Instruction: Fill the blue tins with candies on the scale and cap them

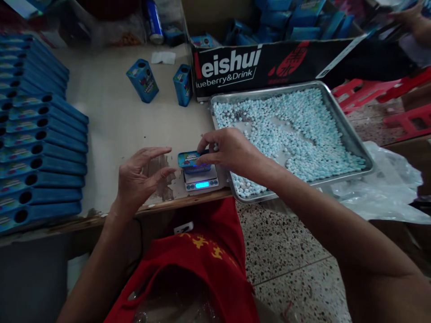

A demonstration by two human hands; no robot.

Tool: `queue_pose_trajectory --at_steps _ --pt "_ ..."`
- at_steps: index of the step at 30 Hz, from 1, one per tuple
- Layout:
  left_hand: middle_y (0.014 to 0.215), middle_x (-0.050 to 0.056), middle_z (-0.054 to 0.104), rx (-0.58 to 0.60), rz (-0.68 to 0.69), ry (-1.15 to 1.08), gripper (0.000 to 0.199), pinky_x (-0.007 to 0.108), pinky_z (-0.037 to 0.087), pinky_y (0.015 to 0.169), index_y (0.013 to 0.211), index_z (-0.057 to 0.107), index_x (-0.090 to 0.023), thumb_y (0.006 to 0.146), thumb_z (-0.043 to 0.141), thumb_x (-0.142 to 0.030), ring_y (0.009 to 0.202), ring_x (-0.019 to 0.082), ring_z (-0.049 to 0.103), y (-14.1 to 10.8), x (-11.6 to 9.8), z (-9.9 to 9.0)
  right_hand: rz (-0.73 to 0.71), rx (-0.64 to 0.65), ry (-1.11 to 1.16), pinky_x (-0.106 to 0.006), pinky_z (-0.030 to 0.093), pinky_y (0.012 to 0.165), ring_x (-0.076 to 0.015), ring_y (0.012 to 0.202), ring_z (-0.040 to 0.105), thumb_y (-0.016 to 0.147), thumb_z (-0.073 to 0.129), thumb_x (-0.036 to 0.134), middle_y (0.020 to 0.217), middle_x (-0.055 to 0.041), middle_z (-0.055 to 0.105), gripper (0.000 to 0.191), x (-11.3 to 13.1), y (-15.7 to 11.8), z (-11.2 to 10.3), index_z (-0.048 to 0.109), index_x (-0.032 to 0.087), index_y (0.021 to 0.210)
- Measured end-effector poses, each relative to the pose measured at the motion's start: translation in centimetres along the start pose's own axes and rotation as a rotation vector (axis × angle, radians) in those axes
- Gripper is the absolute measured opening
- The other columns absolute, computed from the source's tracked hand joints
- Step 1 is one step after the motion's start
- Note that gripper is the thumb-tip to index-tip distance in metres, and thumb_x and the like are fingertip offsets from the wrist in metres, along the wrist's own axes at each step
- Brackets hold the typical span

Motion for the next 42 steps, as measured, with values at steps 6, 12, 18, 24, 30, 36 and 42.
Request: queue_pose_trajectory --at_steps 6,12,18,24,30,36,42 --pt "0.136 0.008 0.086 0.000 -0.099 -0.062 0.045 0.051 0.067 0.120 0.137 0.085 -0.032 0.099 0.094 -0.055 0.128 0.031 0.081 -1.2 1.8 -0.9 0.276 -0.120 0.603 -0.031 0.065 0.076 -0.0176 0.083 0.071 0.083 0.085 0.007 0.093 -0.0055 0.078 0.017 -3.3 -0.6 -1.9 0.080 0.023 0.089" --pt "0.139 0.011 0.083 -0.007 -0.262 -0.190 0.054 0.058 0.065 0.125 0.141 0.084 -0.031 0.093 0.098 -0.052 0.133 0.034 0.079 -4.3 5.7 0.1 0.427 -0.180 0.827 -0.032 0.076 0.092 -0.0219 0.099 0.084 0.079 0.076 -0.005 0.101 -0.0089 0.083 0.030 -5.4 -1.2 -2.4 0.081 0.021 0.095" --pt "0.140 0.012 0.081 -0.015 -0.266 -0.227 0.050 0.060 0.060 0.132 0.138 0.084 -0.032 0.094 0.098 -0.051 0.142 0.035 0.076 -5.2 6.2 0.4 0.463 -0.152 0.750 -0.033 0.078 0.089 -0.0243 0.100 0.087 0.079 0.080 -0.010 0.097 -0.0070 0.086 0.035 -4.0 -1.9 -2.0 0.085 0.021 0.095" --pt "0.141 0.012 0.080 -0.044 -0.312 -0.278 0.059 0.056 0.060 0.133 0.136 0.083 -0.027 0.092 0.097 -0.063 0.141 0.034 0.077 -6.2 6.8 -0.5 0.377 -0.036 0.635 -0.023 0.069 0.067 -0.0142 0.070 0.079 0.083 0.098 0.007 0.089 -0.0078 0.085 0.015 -3.3 -2.5 -1.6 0.090 0.014 0.094" --pt "0.138 0.010 0.080 -0.058 -0.294 -0.242 0.053 0.057 0.062 0.131 0.135 0.083 -0.029 0.094 0.096 -0.060 0.137 0.033 0.078 -6.6 7.1 -0.5 0.277 -0.119 0.548 -0.022 0.055 0.050 -0.0124 0.058 0.067 0.073 0.109 0.009 0.064 0.0018 0.070 0.029 -2.7 -1.9 -1.9 0.085 0.019 0.085" --pt "0.135 0.009 0.082 -0.032 -0.288 -0.243 0.045 0.055 0.064 0.128 0.134 0.084 -0.029 0.096 0.095 -0.049 0.133 0.032 0.080 -6.8 6.8 -0.7 0.217 -0.118 0.371 -0.021 0.056 0.053 -0.0110 0.057 0.065 0.072 0.107 0.003 0.063 0.0005 0.071 0.027 0.0 -0.9 -2.3 0.084 0.016 0.081" --pt "0.134 0.008 0.084 -0.001 -0.343 -0.205 0.040 0.055 0.062 0.129 0.132 0.086 -0.028 0.095 0.093 -0.042 0.134 0.032 0.079 -5.7 6.2 -0.8 0.150 -0.044 0.116 -0.025 0.058 0.060 -0.0119 0.058 0.065 0.083 0.095 0.002 0.063 -0.0013 0.074 0.014 1.6 -0.3 -1.7 0.090 0.015 0.083"
Point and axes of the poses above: each hand's wrist, its own y-axis towards the middle knuckle, its own z-axis out of the palm, x = y × z, the point moved 9 cm from there along y, towards the middle knuckle
